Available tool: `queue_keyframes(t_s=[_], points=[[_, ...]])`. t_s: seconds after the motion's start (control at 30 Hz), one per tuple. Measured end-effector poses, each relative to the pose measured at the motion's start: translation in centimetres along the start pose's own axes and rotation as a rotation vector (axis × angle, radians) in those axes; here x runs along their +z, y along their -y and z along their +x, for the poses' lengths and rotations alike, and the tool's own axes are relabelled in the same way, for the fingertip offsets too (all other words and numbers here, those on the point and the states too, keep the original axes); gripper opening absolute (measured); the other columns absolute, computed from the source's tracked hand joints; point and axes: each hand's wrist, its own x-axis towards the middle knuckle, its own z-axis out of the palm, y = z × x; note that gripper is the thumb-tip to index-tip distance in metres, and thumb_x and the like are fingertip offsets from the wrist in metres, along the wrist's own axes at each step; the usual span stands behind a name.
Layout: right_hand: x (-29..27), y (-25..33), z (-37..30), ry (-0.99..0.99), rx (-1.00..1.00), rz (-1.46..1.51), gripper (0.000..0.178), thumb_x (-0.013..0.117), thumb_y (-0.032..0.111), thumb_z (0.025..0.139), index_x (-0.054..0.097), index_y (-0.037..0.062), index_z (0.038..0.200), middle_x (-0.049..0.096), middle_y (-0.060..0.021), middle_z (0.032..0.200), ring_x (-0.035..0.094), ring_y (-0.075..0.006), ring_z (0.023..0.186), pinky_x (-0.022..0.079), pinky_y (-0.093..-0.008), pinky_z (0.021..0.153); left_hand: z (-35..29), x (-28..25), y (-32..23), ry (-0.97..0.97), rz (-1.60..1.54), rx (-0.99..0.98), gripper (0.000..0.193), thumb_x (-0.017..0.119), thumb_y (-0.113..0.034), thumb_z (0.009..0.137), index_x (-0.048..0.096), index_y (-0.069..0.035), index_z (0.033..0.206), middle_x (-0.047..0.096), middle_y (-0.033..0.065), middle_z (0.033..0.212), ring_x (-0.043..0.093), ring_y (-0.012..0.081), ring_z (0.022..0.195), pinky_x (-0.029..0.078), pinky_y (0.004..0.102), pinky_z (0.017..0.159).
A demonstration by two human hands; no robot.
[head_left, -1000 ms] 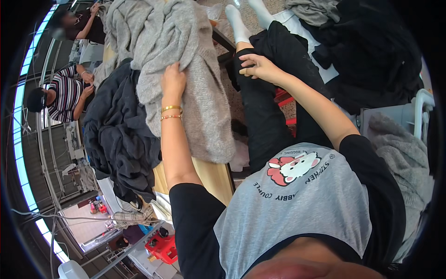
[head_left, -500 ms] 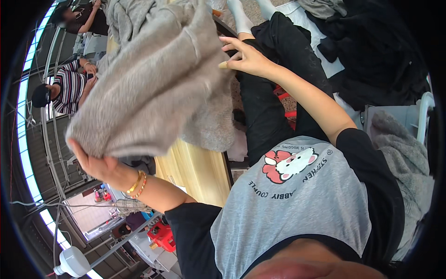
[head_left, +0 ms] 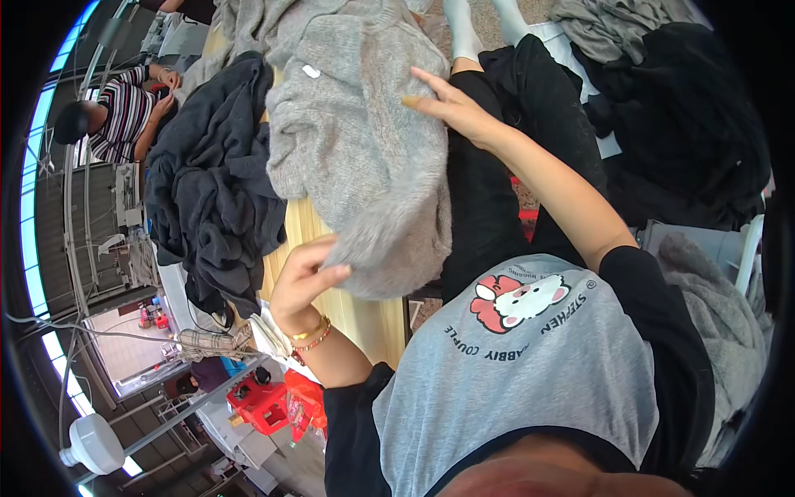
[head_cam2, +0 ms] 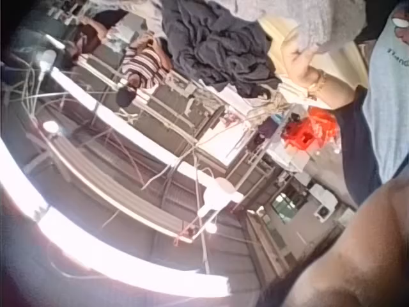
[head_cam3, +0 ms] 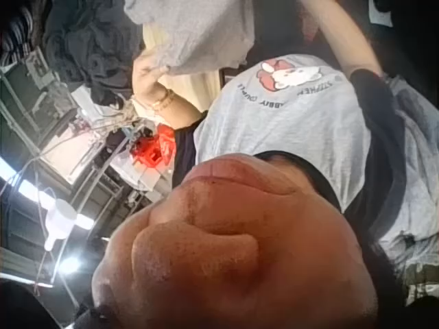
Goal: The person is inspecting grey fuzzy fabric garments for quality control, checking seams and removing loose threads.
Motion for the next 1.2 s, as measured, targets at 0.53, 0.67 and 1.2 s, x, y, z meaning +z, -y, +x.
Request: queue_keyframes(t_s=[0.53, 0.67, 1.2], points=[[3.2, 5.4, -5.1, 0.206, -0.441, -0.495, 0.054, 0.062, 0.003, 0.082, 0.050, 0.0110, 0.134, 0.058, -0.0158, 0.124, 0.057, -0.0191, 0.113, 0.044, -0.0334, 0.095, 29.4, -3.6, 3.4, -0.330, 0.829, -0.243, 0.034, 0.070, -0.033, 0.082, 0.065, -0.001, 0.093, 0.064, 0.0055, 0.081, 0.057, 0.0072, 0.076, 0.045, 0.0232, 0.070], [-0.8, 11.5, -6.5, 0.066, -0.171, -0.705, 0.059, 0.070, 0.009, 0.077, 0.051, 0.0108, 0.133, 0.060, -0.0131, 0.116, 0.057, -0.0190, 0.098, 0.044, -0.0296, 0.086, 24.4, 0.7, -0.6, -0.115, 0.160, 0.010, 0.012, 0.063, -0.016, 0.088, 0.062, -0.005, 0.083, 0.062, -0.0045, 0.078, 0.055, 0.0028, 0.072, 0.043, 0.0182, 0.066], [-7.2, 17.9, -4.2, 0.305, -0.251, -0.283, 0.020, 0.078, 0.016, 0.069, 0.070, 0.0014, 0.081, 0.069, -0.0004, 0.081, 0.061, -0.0078, 0.070, 0.047, -0.0226, 0.065, 10.0, 5.1, -21.6, -0.086, -0.318, 1.097, 0.018, 0.053, -0.010, 0.094, 0.061, 0.000, 0.105, 0.068, 0.0075, 0.090, 0.066, 0.0141, 0.077, 0.052, 0.0262, 0.069]])
